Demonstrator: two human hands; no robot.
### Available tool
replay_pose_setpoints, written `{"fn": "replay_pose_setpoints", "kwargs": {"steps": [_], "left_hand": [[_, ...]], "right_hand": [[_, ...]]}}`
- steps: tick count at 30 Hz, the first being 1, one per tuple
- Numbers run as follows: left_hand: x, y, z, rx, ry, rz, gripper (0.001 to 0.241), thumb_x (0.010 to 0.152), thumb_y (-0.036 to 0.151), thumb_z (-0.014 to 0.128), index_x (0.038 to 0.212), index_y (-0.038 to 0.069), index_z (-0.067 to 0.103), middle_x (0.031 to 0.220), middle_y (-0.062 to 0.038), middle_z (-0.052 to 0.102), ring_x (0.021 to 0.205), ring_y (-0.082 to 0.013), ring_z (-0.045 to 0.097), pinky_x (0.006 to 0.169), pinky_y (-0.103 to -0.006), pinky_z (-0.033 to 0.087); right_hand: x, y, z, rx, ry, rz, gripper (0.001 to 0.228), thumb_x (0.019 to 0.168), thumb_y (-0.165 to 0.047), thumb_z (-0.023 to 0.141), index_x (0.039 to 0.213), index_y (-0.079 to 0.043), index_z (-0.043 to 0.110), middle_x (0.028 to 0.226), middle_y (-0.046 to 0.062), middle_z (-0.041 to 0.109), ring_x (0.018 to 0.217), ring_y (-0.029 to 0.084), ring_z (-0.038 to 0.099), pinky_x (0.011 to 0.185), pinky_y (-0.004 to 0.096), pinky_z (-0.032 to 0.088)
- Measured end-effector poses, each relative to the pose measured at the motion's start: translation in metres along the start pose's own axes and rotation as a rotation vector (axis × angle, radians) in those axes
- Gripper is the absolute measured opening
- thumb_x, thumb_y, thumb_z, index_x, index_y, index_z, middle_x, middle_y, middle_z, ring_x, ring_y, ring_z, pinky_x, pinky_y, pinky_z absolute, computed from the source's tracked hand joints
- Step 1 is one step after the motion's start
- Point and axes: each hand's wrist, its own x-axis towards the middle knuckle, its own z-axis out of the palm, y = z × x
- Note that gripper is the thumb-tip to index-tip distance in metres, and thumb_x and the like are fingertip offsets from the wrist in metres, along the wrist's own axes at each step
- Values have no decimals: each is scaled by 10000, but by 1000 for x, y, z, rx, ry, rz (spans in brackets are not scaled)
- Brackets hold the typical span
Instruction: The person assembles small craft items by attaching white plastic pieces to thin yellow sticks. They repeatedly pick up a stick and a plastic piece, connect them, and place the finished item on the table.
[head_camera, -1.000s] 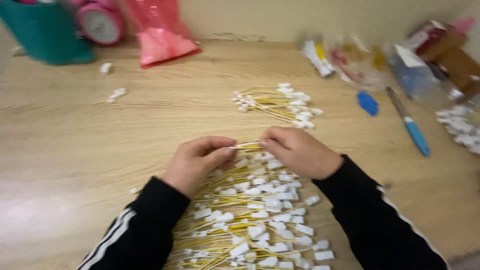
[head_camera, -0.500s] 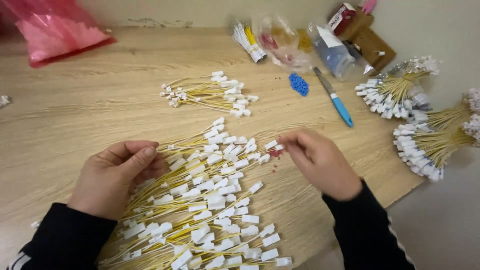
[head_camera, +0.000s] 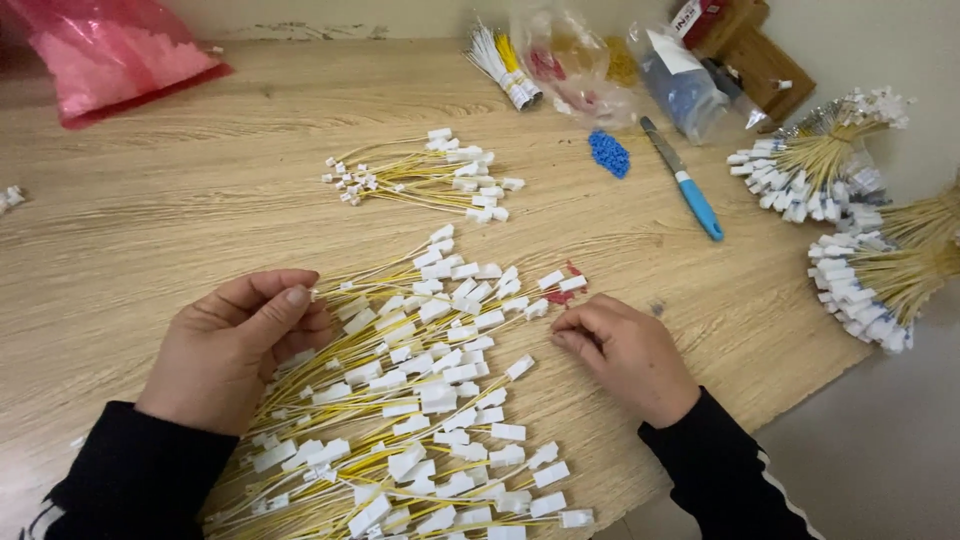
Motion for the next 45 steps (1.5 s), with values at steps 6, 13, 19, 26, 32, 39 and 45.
{"fn": "replay_pose_setpoints", "kwargs": {"steps": [6,13,19,26,32,39,45], "left_hand": [[3,-4,1,-19,-7,10,161,905,-4,596,1057,-33,642,799,-246,664,718,-303,660,731,-370,576],[4,0,4,39,31,-52,233,874,56,644,1091,-30,649,808,-206,686,691,-253,661,718,-319,583],[12,-8,-3,-99,-70,14,179,880,34,654,1042,-38,675,771,-193,674,647,-261,661,632,-324,580],[8,-3,-1,-89,-89,-22,155,896,35,643,1038,-15,681,777,-176,685,706,-256,690,698,-351,609],[3,3,2,-97,-83,-30,174,888,31,646,1055,-11,667,805,-177,682,726,-266,692,734,-379,619],[3,4,1,-110,-91,-26,247,871,43,656,1114,-1,643,844,-158,674,739,-259,687,727,-380,610],[2,1,5,-103,-33,32,297,841,16,709,1130,-18,649,827,-151,707,764,-265,736,712,-408,649]], "right_hand": [[6,9,5,-198,-126,-10,116,859,-208,616,768,-175,552,759,-25,603,688,172,605,583,339,450],[10,-25,-10,171,1,154,66,818,-165,673,754,-150,672,719,-25,718,646,70,611,599,240,454],[40,-62,10,764,-45,163,109,759,47,741,860,23,711,628,136,742,542,177,703,504,289,561],[78,-128,11,491,-257,-86,122,901,-154,594,868,-105,701,612,3,677,549,107,624,571,261,527],[98,-152,16,460,-219,-170,128,932,-165,566,862,-120,664,724,-11,564,634,120,507,596,272,448],[106,-151,37,529,-77,-256,47,857,-99,653,858,-102,700,772,-5,674,671,94,591,586,238,485],[114,-147,53,269,225,-573,128,779,-79,750,870,-164,722,725,-34,664,686,160,646,667,284,508]]}}
